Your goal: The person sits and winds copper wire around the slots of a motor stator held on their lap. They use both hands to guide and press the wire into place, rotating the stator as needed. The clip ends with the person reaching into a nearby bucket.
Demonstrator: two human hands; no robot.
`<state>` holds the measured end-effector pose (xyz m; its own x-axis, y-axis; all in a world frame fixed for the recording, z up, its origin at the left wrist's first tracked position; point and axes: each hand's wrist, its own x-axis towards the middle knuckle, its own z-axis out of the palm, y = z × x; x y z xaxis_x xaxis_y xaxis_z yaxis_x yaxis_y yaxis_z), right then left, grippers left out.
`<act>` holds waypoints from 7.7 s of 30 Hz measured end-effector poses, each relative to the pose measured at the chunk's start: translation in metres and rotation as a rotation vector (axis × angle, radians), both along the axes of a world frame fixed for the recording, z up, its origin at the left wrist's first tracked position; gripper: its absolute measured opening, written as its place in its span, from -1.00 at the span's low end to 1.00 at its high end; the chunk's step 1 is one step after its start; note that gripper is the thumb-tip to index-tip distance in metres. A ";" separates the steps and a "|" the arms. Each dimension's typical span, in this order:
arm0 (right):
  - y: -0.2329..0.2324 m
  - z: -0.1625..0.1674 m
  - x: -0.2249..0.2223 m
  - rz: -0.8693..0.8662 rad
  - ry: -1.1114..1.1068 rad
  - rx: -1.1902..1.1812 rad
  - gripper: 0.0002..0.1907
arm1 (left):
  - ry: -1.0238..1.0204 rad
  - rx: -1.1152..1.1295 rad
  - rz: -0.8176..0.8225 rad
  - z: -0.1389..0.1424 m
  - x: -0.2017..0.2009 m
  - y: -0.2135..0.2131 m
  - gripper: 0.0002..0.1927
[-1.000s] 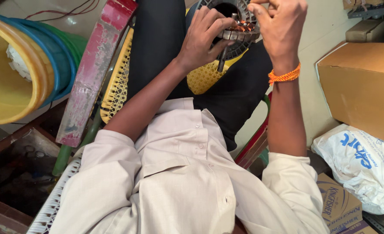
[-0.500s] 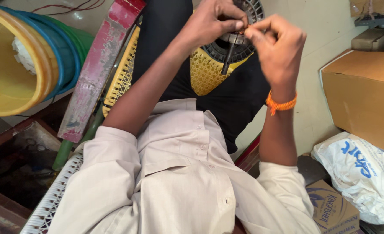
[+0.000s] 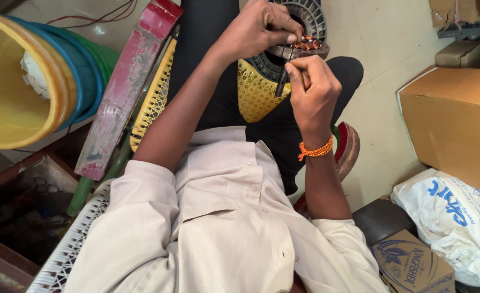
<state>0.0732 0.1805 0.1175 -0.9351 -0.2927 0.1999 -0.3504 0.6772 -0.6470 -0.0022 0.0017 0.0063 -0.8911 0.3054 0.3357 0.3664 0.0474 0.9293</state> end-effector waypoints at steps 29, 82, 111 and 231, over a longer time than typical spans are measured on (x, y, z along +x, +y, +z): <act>0.064 0.014 -0.030 0.250 0.019 0.018 -0.90 | 0.293 -0.283 0.465 0.013 0.059 0.032 -0.48; 0.024 -0.054 0.029 0.089 -0.030 0.177 -0.93 | 0.165 -0.084 0.149 0.022 0.041 0.002 -0.32; 0.048 -0.023 -0.111 0.353 0.115 0.036 -0.97 | 0.333 -0.258 0.372 -0.002 0.054 0.026 -0.47; 0.028 0.009 -0.018 0.050 -0.242 -0.116 -0.92 | -0.345 0.136 -0.068 -0.020 -0.007 0.003 -0.91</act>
<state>0.0551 0.2080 0.1261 -0.9446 -0.3281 0.0077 -0.2076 0.5792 -0.7883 -0.0089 0.0048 -0.0138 -0.9381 0.3409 0.0612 0.0291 -0.0983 0.9947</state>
